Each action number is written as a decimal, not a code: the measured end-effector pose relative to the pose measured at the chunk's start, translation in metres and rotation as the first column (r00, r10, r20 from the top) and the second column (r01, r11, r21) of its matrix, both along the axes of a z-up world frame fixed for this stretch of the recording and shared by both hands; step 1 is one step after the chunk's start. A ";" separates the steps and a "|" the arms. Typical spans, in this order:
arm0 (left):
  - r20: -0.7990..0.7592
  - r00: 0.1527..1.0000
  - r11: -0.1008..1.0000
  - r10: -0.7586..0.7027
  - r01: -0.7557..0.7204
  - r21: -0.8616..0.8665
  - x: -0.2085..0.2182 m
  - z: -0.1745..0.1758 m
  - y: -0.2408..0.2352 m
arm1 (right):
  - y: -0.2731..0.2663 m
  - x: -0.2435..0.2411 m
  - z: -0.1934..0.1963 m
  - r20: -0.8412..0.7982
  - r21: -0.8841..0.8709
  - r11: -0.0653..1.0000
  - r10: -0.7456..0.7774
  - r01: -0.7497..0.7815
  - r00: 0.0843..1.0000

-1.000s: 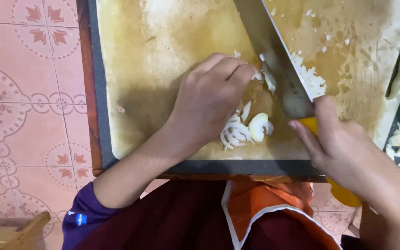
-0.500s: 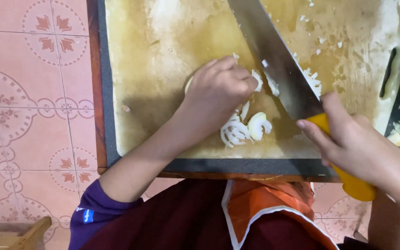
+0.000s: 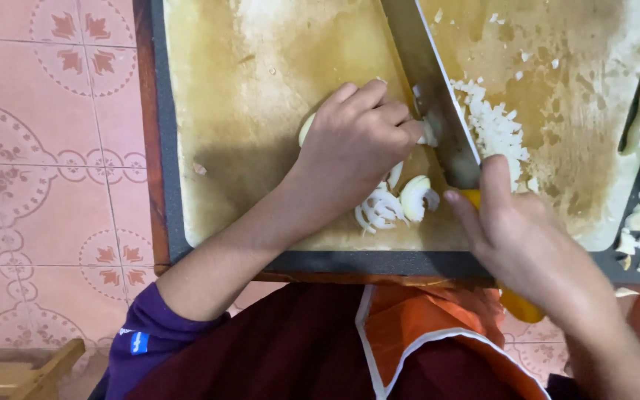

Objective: The person chops a white onion into small pieces using a large knife with a yellow handle on a wooden cutting board. They hold the onion with their left hand and slice it repeatedly, occasionally gathering the chopped pieces. A green bowl containing whole onions and a metal bowl with shredded ingredients are visible nearby.

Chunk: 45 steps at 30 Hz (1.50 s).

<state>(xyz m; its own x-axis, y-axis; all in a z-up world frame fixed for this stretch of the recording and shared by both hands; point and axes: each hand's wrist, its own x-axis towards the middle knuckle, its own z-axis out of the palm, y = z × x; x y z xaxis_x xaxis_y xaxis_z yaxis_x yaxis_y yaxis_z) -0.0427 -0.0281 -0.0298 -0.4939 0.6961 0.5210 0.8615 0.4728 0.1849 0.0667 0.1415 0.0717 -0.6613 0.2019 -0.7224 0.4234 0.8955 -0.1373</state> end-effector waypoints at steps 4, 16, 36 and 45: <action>-0.003 1.000 1.000 0.003 -0.003 0.002 -0.001 0.002 -0.002 | -0.002 -0.024 0.039 0.217 0.102 0.978 -0.199 0.181 0.956; 0.059 0.998 0.999 -0.023 0.021 0.030 -0.002 0.005 -0.006 | -0.005 -0.028 0.041 0.213 0.058 0.976 -0.219 0.212 0.952; -0.006 1.000 0.998 0.026 -0.025 0.058 0.000 0.018 -0.007 | 0.019 -0.002 -0.008 -0.012 0.063 0.990 0.131 -0.130 0.991; -0.093 0.995 1.000 -0.019 0.021 0.019 -0.004 0.016 -0.008 | 0.016 -0.015 0.028 0.238 0.086 0.994 -0.084 0.066 0.968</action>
<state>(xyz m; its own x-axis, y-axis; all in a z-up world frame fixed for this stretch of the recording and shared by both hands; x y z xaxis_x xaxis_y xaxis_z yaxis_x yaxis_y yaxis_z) -0.0464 -0.0365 -0.0139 -0.4287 0.6942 0.5782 0.8847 0.4523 0.1128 0.0517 0.1580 0.1000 -0.4505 0.3053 -0.8390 0.5018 0.8638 0.0449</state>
